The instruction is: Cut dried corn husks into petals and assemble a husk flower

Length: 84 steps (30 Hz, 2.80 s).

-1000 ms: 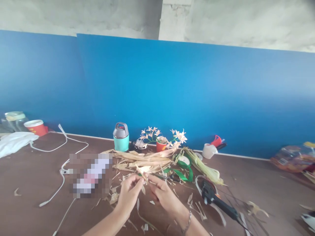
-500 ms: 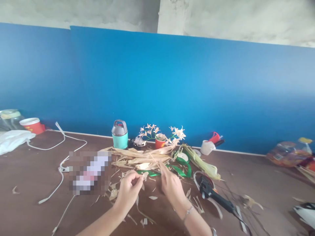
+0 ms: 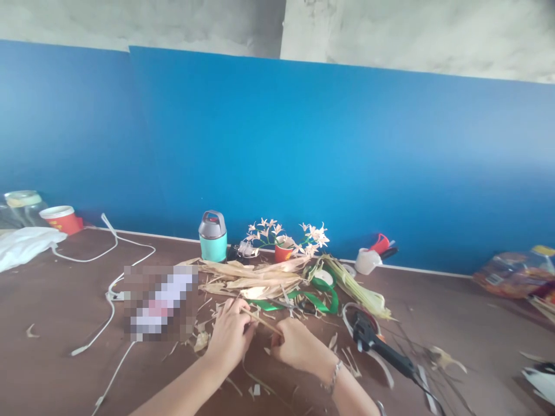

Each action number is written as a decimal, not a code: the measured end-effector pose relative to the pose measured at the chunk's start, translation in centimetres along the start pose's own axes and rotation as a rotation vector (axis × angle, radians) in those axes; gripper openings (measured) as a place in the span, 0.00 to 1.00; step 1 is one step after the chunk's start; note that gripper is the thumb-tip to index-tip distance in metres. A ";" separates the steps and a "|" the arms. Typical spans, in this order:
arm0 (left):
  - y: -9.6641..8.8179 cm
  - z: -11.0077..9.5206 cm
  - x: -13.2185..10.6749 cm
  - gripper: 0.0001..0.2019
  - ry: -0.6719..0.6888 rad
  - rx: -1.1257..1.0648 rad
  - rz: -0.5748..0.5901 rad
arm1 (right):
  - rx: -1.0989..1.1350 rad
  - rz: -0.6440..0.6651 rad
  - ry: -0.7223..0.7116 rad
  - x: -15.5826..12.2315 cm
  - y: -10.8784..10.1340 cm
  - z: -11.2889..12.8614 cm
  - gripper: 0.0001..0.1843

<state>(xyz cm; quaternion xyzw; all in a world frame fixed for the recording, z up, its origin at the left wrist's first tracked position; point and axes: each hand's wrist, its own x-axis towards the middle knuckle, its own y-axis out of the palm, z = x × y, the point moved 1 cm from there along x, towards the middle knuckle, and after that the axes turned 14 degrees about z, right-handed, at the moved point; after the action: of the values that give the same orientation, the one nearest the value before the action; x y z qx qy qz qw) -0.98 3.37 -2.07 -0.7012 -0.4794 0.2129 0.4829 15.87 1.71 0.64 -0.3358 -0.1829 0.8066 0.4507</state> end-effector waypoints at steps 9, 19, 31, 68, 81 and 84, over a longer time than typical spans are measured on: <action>-0.8 -0.8 -0.3 0.08 0.077 0.011 -0.108 | 0.544 0.087 0.029 0.3 -1.0 0.3 0.01; -1.5 -1.9 -0.9 0.10 0.360 -0.067 -0.210 | 0.891 0.232 -0.001 0.2 -1.2 0.4 0.09; -1.7 -1.6 0.0 0.10 0.036 -0.649 -0.062 | 0.952 0.045 -0.177 0.4 -1.0 0.7 0.14; -2.2 -2.0 -0.3 0.14 -0.326 -0.961 -0.059 | 0.152 -0.298 -0.369 0.6 -0.1 -0.2 0.24; -2.0 -1.4 0.0 0.12 -0.345 -0.974 -0.049 | 0.719 0.103 -0.217 0.1 0.7 1.8 0.22; -1.6 -1.3 -0.1 0.12 -0.353 -1.007 -0.066 | 0.373 -0.085 -0.438 0.2 1.0 1.7 0.20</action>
<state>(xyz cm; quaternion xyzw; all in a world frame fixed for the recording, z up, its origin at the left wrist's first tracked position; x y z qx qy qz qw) -0.78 2.80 -0.10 -0.7842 -0.6180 0.0558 0.0049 13.98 1.38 1.19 -0.0572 -0.1383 0.8599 0.4881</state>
